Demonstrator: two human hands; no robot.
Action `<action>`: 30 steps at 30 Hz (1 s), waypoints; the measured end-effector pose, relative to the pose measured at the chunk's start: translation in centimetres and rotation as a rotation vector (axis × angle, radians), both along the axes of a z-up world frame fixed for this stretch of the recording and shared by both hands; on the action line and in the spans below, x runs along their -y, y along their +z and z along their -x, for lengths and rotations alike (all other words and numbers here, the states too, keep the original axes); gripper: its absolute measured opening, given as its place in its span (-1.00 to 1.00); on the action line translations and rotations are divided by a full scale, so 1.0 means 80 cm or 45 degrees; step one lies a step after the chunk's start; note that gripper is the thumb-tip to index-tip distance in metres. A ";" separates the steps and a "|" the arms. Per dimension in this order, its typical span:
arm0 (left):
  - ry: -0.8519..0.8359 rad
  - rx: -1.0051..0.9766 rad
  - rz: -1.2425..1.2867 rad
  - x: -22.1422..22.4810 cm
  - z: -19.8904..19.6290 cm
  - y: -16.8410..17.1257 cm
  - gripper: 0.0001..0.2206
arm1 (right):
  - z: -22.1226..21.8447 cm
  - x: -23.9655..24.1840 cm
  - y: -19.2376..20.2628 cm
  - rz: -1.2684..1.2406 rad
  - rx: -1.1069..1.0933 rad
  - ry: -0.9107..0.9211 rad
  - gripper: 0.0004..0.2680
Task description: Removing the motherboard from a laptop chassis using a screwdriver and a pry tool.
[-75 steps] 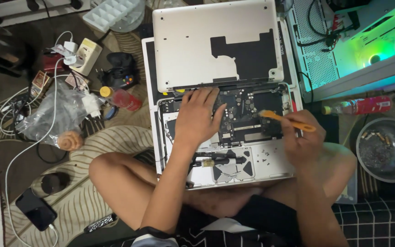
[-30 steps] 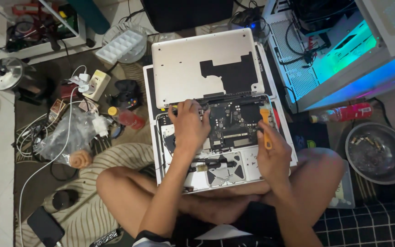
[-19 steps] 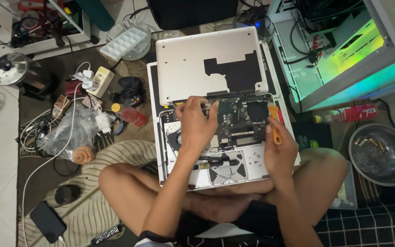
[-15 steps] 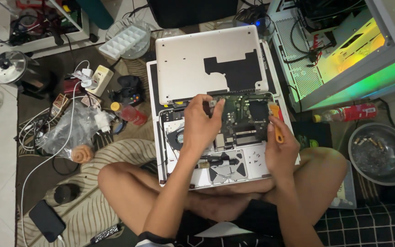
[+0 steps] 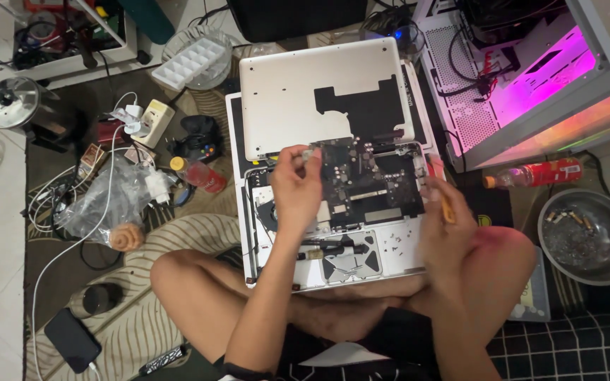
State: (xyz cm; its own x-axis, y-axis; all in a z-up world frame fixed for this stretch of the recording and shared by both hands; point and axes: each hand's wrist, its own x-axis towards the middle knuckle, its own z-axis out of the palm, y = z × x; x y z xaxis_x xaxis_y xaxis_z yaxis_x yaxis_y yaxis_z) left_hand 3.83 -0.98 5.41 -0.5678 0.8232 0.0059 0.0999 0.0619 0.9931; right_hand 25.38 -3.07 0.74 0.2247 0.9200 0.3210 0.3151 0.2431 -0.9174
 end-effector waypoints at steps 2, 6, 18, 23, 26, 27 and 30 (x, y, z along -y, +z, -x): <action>0.016 0.023 -0.073 0.001 0.007 -0.002 -0.89 | 0.002 -0.001 0.010 -0.038 -0.089 -0.012 -0.82; -0.036 0.258 -0.385 0.000 0.009 0.002 -0.87 | -0.006 -0.015 0.028 -0.025 -0.349 0.043 -0.79; -0.652 -0.564 -1.103 0.022 0.004 -0.019 -0.92 | -0.041 -0.070 0.046 0.412 -1.031 0.268 -0.92; -0.718 -0.996 -1.086 0.030 0.023 -0.038 -0.91 | -0.052 -0.078 -0.006 0.303 -0.855 0.320 -0.81; -0.646 -1.194 -1.142 0.024 0.034 -0.047 -0.91 | -0.051 -0.072 -0.003 0.258 -0.635 0.515 -0.73; -0.602 -1.245 -1.181 0.021 0.037 -0.051 -0.87 | -0.051 -0.069 0.002 0.275 -0.484 0.627 -0.70; -0.567 -1.295 -1.126 0.025 0.043 -0.052 -0.87 | -0.060 -0.071 0.004 0.395 -0.343 0.725 -0.64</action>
State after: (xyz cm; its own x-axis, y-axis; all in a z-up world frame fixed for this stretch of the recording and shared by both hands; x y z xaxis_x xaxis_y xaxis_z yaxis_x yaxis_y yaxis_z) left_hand 0.36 -2.98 1.26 0.2980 0.4393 0.8475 0.6293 -0.7580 0.1716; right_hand 30.16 2.62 1.03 -0.2842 0.9584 0.0254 -0.0318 0.0170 -0.9994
